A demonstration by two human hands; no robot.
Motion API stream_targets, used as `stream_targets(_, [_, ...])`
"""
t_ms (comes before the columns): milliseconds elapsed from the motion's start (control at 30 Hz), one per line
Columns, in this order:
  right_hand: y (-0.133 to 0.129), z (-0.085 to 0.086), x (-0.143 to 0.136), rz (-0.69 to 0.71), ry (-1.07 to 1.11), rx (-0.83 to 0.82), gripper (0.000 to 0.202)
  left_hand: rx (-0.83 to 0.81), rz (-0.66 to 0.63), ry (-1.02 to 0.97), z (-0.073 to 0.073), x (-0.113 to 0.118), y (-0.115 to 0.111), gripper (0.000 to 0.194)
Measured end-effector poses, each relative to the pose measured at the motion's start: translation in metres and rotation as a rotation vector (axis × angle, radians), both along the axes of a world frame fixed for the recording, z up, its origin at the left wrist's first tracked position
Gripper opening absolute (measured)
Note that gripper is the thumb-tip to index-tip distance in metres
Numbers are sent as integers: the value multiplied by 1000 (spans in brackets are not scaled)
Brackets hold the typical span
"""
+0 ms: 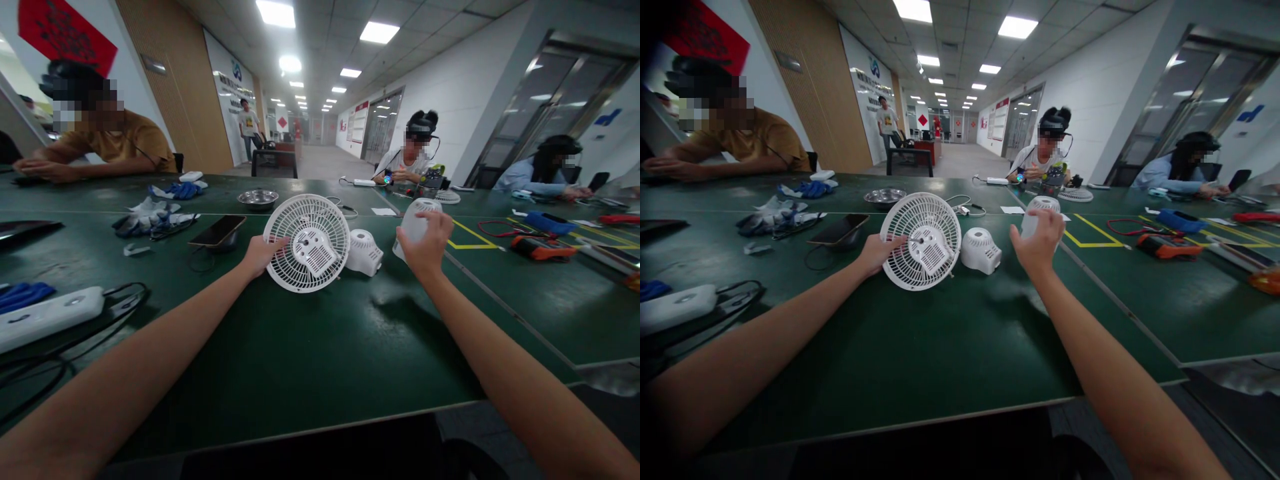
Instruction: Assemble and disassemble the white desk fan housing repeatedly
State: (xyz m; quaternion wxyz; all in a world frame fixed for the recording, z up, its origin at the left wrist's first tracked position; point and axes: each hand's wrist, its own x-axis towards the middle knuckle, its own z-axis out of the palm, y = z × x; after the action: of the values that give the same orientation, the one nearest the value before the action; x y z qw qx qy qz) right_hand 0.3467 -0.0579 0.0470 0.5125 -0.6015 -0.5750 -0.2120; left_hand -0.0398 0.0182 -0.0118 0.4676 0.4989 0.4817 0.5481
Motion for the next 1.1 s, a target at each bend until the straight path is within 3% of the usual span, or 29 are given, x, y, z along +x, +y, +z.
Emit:
stream_targets(100, [7,-2,25,-139,159,6,71,-1,6,6,2,0,-2,20])
stream_targets(200, [18,-13,48,-112,319,-137,85,-4,-7,9,1,0,-2,20])
stream_targets(400, [33,-24,77,-15,400,-86,90,26,0,-10,-1,1,0,19])
stream_targets(567, [32,-24,80,23,361,-149,91,3,5,-1,0,1,0,19])
stream_targets(700, [20,-13,62,-92,136,-14,83,16,-2,1,1,0,-1,16])
stream_targets(800, [10,-7,33,47,-6,33,67,37,-15,8,1,0,-2,20])
stream_targets(867, [6,-10,10,236,-20,-103,66,47,-28,3,1,0,-2,22])
stream_targets(967, [4,-23,-21,452,-39,-392,81,56,-35,-10,0,0,-2,24])
stream_targets(1100, [6,-38,-38,560,-107,-561,88,56,-36,-5,-1,-1,0,25])
